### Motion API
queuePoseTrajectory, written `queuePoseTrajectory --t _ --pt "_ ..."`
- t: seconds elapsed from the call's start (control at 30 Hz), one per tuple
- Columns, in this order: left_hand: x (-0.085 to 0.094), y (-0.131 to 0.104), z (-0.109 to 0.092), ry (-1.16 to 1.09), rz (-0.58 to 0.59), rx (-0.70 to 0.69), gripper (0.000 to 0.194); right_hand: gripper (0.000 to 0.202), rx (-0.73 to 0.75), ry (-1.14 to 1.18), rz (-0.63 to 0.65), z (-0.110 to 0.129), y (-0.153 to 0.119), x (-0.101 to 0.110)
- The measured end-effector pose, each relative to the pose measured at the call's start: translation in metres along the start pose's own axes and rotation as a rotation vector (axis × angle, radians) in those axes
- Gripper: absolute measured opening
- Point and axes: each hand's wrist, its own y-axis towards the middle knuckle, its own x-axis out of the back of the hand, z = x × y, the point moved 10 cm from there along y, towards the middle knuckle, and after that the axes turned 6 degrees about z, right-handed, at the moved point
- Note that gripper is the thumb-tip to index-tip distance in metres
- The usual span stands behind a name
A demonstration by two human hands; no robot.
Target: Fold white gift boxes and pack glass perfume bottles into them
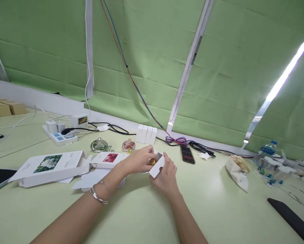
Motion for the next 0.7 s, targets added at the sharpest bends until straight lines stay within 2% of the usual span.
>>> queuePoseTrajectory --t 0.1,0.17,0.23,0.3,0.4,0.57,0.7 --pt "0.006 -0.010 0.019 -0.338 -0.132 0.050 0.018 0.081 0.009 -0.073 0.045 -0.009 0.004 0.005" --pt "0.004 -0.013 0.033 -0.564 -0.198 0.082 0.025 0.080 -0.039 -0.092 0.060 -0.022 0.007 0.009" --pt "-0.003 -0.015 0.045 -0.711 -0.238 0.136 0.032 0.083 -0.186 -0.028 0.007 -0.046 0.007 0.017" --pt "-0.012 -0.017 0.052 -0.762 -0.252 0.179 0.033 0.091 -0.376 0.080 -0.096 -0.074 0.002 0.024" --pt "-0.026 -0.017 0.051 -0.751 -0.215 0.188 0.030 0.106 -0.533 0.199 -0.189 -0.099 -0.007 0.021" --pt "-0.047 -0.015 0.037 -0.754 -0.114 0.155 0.024 0.111 -0.552 0.262 -0.237 -0.109 -0.012 0.006" --pt "-0.058 -0.014 0.027 -0.782 -0.031 0.110 0.021 0.114 -0.536 0.231 -0.305 -0.107 -0.013 0.013"
